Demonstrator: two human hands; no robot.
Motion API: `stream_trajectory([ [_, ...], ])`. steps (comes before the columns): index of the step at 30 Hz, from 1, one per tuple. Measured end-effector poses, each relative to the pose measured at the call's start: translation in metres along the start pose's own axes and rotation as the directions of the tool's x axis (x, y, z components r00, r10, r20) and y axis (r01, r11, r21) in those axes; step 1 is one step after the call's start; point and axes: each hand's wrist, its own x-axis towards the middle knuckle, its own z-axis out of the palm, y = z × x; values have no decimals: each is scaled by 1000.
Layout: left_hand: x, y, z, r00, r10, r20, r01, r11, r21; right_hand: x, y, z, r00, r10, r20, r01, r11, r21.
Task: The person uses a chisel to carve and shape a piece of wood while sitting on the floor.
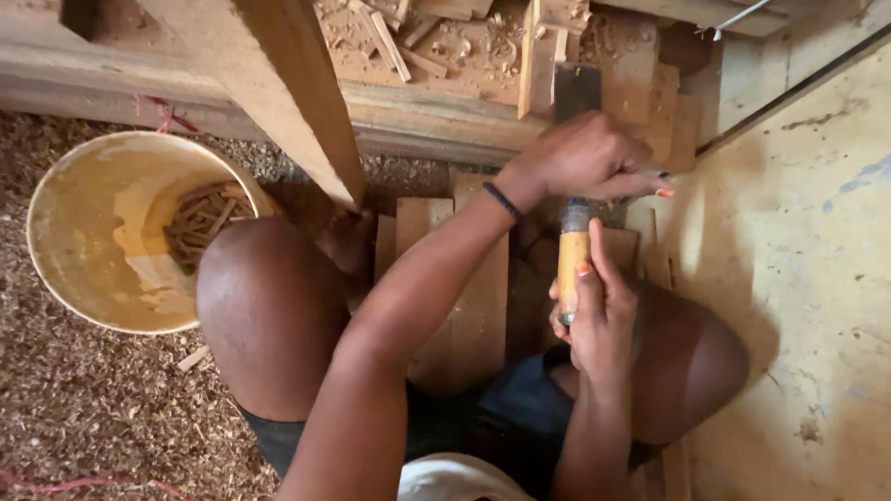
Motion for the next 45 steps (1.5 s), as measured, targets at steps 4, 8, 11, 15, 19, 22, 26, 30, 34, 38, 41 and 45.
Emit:
stream_trajectory([
  [4, 14, -20, -7, 942, -258, 213, 224, 959, 172, 23, 2, 11, 999, 23, 40, -25, 998, 54],
  [8, 11, -28, -21, 999, 18, -27, -16, 998, 56, 36, 4, 13, 998, -32, 59, 33, 999, -9],
  [11, 12, -18, -16, 999, -26, -39, 25, 999, -28, 35, 6, 10, 1000, 19, 17, -19, 1000, -10],
  [15, 28, -12, -22, 983, -168, 77, 153, 973, 173, 40, 4, 4, 995, -97, 9, 96, 988, 121],
  [19, 42, 5, -16, 999, 26, -26, -21, 987, 160, 37, -3, -17, 996, -94, -9, 94, 977, 193],
  [22, 53, 22, -4, 989, 118, -89, -105, 984, 141, 23, -7, -34, 985, -166, -38, 170, 976, 138],
  [26, 38, 39, 4, 997, -22, -69, 35, 982, 187, 5, -4, -42, 993, -116, -11, 116, 979, 166],
  [30, 15, 42, -5, 991, -127, -44, 133, 975, 179, 4, 2, -36, 997, -67, 42, 61, 990, 126],
  [34, 10, 34, -14, 987, -141, -81, 150, 982, 118, 8, 8, -27, 997, -34, 73, 28, 996, 89],
  [38, 10, 28, -14, 976, -219, -12, 219, 973, 69, 12, 10, -24, 996, 56, 73, -63, 992, 109],
  [41, 14, 21, -15, 979, -203, -10, 203, 974, 100, 14, 8, -23, 996, 7, 88, -18, 993, 118],
  [45, 19, 14, -15, 965, -258, 50, 252, 962, 110, 17, 2, -23, 995, -12, 101, 3, 996, 89],
])
